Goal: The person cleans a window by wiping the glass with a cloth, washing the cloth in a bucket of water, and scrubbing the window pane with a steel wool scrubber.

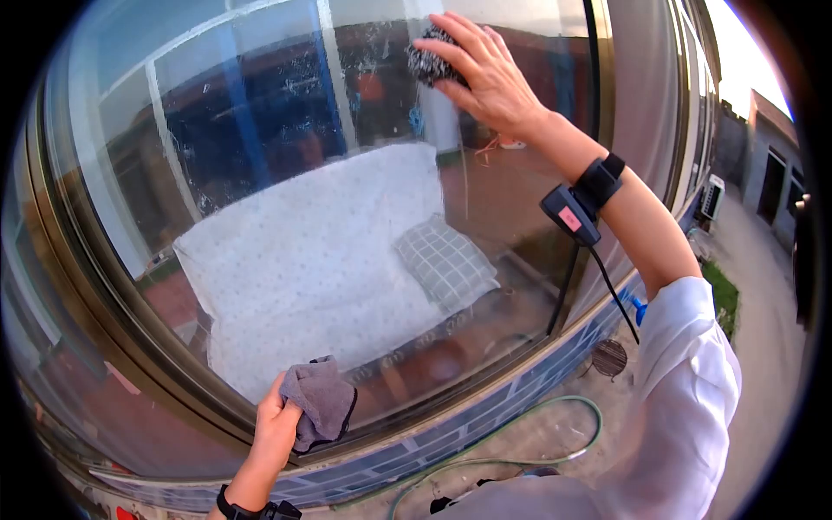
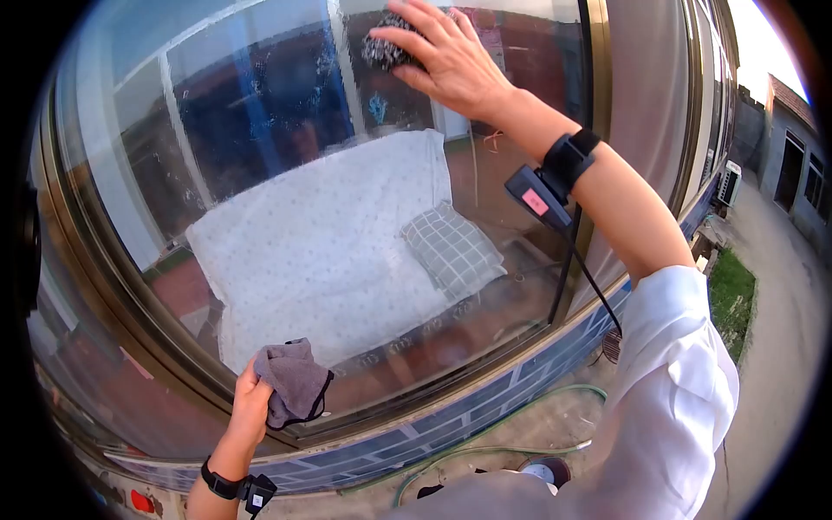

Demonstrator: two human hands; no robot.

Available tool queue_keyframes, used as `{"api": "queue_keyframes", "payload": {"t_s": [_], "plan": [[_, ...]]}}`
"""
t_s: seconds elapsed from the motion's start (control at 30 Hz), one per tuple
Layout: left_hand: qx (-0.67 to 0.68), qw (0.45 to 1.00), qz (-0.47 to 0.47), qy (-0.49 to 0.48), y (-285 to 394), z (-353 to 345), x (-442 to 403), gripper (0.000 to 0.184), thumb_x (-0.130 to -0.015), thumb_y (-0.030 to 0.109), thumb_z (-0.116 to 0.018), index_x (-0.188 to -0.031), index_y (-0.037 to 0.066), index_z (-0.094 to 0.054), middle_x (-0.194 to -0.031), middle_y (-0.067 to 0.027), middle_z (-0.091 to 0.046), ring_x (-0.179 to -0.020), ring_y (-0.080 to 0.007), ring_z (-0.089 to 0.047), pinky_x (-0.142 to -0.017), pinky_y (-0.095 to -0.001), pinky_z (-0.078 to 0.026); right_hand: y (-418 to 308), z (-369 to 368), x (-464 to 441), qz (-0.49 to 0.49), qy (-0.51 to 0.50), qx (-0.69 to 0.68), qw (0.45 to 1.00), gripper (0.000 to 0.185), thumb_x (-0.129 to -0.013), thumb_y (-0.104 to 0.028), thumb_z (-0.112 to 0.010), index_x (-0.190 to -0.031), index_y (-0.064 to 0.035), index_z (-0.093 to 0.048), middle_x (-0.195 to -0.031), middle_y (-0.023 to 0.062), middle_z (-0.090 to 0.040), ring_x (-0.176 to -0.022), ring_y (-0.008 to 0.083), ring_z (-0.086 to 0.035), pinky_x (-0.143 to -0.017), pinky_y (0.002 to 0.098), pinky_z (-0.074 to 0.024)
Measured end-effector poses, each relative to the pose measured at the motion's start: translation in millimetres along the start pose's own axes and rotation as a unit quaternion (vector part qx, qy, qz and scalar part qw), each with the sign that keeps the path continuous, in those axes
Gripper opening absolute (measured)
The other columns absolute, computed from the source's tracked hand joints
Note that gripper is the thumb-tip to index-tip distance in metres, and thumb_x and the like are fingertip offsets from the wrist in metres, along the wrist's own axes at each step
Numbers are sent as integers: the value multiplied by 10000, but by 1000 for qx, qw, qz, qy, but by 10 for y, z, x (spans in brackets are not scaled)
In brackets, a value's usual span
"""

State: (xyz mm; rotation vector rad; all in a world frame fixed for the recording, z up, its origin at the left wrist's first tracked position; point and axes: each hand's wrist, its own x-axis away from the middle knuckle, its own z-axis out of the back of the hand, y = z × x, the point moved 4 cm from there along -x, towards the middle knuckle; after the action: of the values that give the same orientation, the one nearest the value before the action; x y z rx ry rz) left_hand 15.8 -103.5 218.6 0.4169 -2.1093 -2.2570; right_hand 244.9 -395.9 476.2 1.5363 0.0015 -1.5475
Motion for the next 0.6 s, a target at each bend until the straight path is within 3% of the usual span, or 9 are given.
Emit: {"api": "queue_keyframes", "payload": {"t_s": [0.03,0.07,0.13,0.23,0.3,0.37,0.43,0.57,0.6], "plan": [[-1,1000,4,-2,-31,8,16,199,-969,105,-502,-1128,-1,-559,-1031,-21,-600,-938,-84,-517,-856,-240,-424,59,32,-55,-26,50,-23,998,598,-791,-144,-681,-1335,-245,-455,-1487,76,-319,-1392,282,-269,-1103,557,-212],[-9,1000,-3,-3,-51,19,9,204,-968,102,-505,-1135,-2,-558,-1041,-24,-602,-948,-86,-519,-863,-244,-425,-105,-18,-6,-8,23,1,1000,543,-846,-232,-649,-1343,-283,-436,-1488,58,-324,-1401,246,-254,-1094,536,-228],[-15,1000,-17,-8,-89,23,-11,210,-966,100,-507,-1142,-3,-558,-1051,-27,-603,-958,-89,-522,-870,-248,-425,-768,-177,343,145,-119,-74,979,495,-845,-282,-647,-1305,-285,-464,-1499,42,-314,-1407,214,-250,-1128,502,-203],[-13,1000,-10,-1,-158,70,67,220,-962,96,-511,-1152,-4,-559,-1066,-29,-604,-975,-95,-525,-881,-255,-425,-1060,-371,715,278,-187,-118,935,621,-792,-217,-693,-1345,-317,-431,-1515,40,-288,-1411,225,-251,-1148,541,-146],[-28,1000,-2,1,-131,107,99,232,-963,101,-512,-1162,-11,-555,-1066,-32,-606,-969,-95,-530,-874,-253,-429,-651,-204,363,182,-97,-85,975,595,-813,-161,-660,-1346,-297,-434,-1497,50,-313,-1399,241,-274,-1144,514,-176],[-15,1000,11,0,-80,128,133,239,-965,109,-515,-1166,-15,-551,-1066,-35,-606,-967,-93,-532,-871,-249,-429,33,-91,53,0,43,-20,999,616,-799,-141,-669,-1353,-267,-433,-1485,79,-318,-1393,272,-273,-1113,520,-209],[-6,1000,21,-1,-112,140,158,246,-966,117,-518,-1169,-18,-548,-1066,-38,-606,-965,-92,-533,-868,-244,-430,3,-91,142,-13,40,1,999,610,-812,-160,-665,-1359,-276,-424,-1494,69,-305,-1407,255,-246,-1130,530,-186],[-8,1000,8,3,-127,187,175,291,-956,109,-489,-1217,-9,-538,-1125,-58,-618,-1022,-133,-575,-910,-281,-446,-934,-288,781,274,-233,-83,929,539,-856,-239,-614,-1348,-324,-412,-1526,21,-272,-1421,211,-218,-1166,519,-119],[-9,1000,8,1,-117,185,183,295,-956,112,-493,-1221,-10,-537,-1130,-58,-617,-1026,-134,-575,-913,-283,-445,-843,-277,759,256,-204,-77,942,538,-855,-225,-615,-1346,-322,-418,-1521,24,-282,-1419,210,-226,-1164,521,-125]]}}
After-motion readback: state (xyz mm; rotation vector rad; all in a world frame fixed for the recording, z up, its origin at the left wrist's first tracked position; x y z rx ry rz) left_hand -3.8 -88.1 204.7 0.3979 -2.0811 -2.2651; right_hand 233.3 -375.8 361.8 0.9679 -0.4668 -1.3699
